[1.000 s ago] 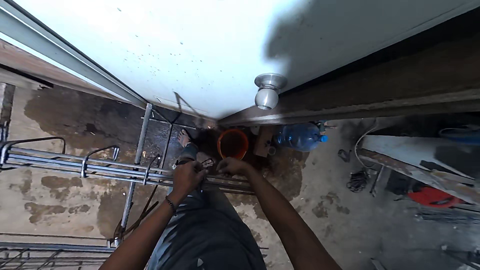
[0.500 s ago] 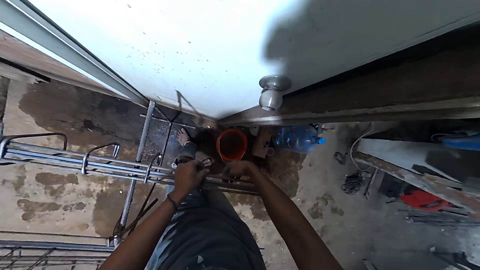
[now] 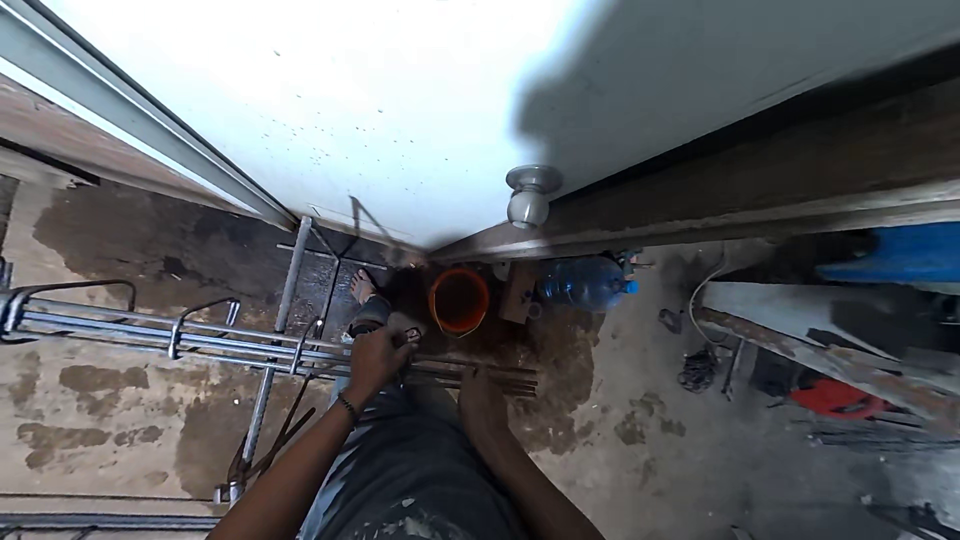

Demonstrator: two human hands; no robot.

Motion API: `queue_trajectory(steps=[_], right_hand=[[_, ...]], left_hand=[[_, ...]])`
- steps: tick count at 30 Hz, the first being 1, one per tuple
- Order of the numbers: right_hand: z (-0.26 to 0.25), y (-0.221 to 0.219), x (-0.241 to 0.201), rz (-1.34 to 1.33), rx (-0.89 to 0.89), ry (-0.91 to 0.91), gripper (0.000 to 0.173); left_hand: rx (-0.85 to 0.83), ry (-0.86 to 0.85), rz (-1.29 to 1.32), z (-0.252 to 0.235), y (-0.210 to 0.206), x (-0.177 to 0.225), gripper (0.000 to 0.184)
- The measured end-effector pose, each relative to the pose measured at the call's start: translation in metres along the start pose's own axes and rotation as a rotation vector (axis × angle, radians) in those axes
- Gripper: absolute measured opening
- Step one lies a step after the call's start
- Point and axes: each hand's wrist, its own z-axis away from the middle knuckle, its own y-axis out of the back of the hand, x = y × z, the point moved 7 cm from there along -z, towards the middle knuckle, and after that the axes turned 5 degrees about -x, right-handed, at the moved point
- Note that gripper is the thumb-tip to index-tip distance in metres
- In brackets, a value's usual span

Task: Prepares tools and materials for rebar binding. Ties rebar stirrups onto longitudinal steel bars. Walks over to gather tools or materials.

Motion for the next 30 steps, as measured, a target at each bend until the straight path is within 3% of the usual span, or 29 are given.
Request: queue_trajectory(steps=[3,6,8,11,14,18,22,27,30], right_hand=[[0.024,0.012,-0.008,-0.115,-0.09,0.136,0.034],[0.035,0.023,-0.007,-0.521,-0.212,0.411,0.031],[0.036,0.025,-0.002,-0.532,-0.252,0.483,0.029],[0.039,0.022,0.0,-0.012,-0.173,0.304,0.031],[0.046,0.018,-0.029,0.203,-0.103,0.219,0.046],[0.023,0.006,-0.065,0.136,-0.017,0.133,0.046],[0.003,0.006,-0.069,0.027,0.057,0.044,0.039],[0.006,-0.002,-0.068,-0.01,0.065,0.077,0.034],[0.002,-0.004,-0.07,-0.139,0.04,0.103,0.043]], left_hand=[[-0.005,0.01,0.005,0.001,0.0,-0.001,0.033],[0.006,0.01,0.008,0.001,-0.001,0.0,0.034],[0.006,0.014,0.009,0.001,-0.002,-0.001,0.035],[0.018,0.025,-0.005,0.0,-0.002,-0.001,0.035],[0.023,0.032,0.0,0.0,-0.004,-0.002,0.036],[0.029,0.036,0.003,-0.001,-0.004,-0.002,0.035],[0.057,0.031,-0.002,0.0,-0.001,0.0,0.034],[0.072,0.03,-0.004,0.001,-0.003,0.0,0.033],[0.064,0.031,-0.009,0.001,-0.003,-0.001,0.033]])
